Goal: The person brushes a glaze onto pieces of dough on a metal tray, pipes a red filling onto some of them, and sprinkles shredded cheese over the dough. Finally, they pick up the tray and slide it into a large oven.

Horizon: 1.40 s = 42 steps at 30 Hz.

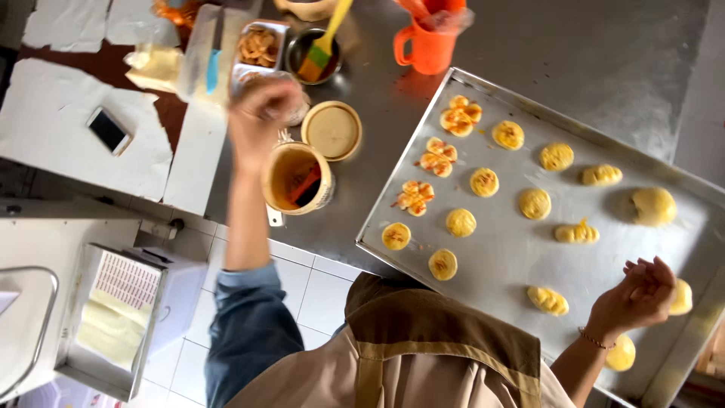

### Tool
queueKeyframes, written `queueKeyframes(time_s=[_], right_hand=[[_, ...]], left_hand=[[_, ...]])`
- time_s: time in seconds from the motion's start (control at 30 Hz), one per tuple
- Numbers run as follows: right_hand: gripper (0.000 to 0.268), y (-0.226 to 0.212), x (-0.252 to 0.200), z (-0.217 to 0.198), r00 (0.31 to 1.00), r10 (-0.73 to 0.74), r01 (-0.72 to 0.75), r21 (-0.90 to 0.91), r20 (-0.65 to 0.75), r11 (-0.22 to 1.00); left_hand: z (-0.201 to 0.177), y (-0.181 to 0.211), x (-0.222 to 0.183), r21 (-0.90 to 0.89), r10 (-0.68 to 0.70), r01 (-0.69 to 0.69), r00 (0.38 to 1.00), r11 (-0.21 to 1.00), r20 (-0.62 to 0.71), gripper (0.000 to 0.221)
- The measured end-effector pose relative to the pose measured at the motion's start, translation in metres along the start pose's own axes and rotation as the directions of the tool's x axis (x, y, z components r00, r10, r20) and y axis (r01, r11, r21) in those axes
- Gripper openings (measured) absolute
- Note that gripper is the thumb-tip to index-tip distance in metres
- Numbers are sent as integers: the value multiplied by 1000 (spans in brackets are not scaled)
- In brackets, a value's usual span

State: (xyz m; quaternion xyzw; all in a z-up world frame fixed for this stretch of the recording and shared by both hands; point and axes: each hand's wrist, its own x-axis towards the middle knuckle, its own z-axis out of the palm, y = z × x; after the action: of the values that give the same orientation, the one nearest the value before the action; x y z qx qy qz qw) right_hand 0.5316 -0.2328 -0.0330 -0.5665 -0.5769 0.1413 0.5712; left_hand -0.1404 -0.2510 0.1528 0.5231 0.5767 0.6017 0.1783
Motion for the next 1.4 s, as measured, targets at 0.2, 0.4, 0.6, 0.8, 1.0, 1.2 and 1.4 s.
queueKeyframes(time_s=[0.2,0.4,0.6,0.8,1.0,1.2,1.4], right_hand=[[17,-13,-2,33,994,-42,40,21,105,999],[18,-26,-6,45,994,-29,34,-39,101,999],[10,-53,-12,51,998,-15,23,-128,59,991],[9,-62,-11,53,997,4,8,-169,74,986],[8,-56,-10,40,995,-57,75,-234,83,969],[9,-61,-5,22,997,-53,63,-216,51,974],[15,-68,1,6,999,-2,8,-190,32,982]], left_hand=[[-130,-218,36,609,-7,92,990,788,-140,8],[-126,-320,34,853,-93,4,994,522,52,54],[-127,-319,50,879,-256,-78,941,470,220,56],[-131,-320,54,718,-256,39,947,694,196,27],[-130,-313,52,418,-404,384,914,824,-42,12],[-150,-287,59,-279,-590,543,798,792,-123,12],[-97,-179,93,-501,-424,467,882,729,205,14]])
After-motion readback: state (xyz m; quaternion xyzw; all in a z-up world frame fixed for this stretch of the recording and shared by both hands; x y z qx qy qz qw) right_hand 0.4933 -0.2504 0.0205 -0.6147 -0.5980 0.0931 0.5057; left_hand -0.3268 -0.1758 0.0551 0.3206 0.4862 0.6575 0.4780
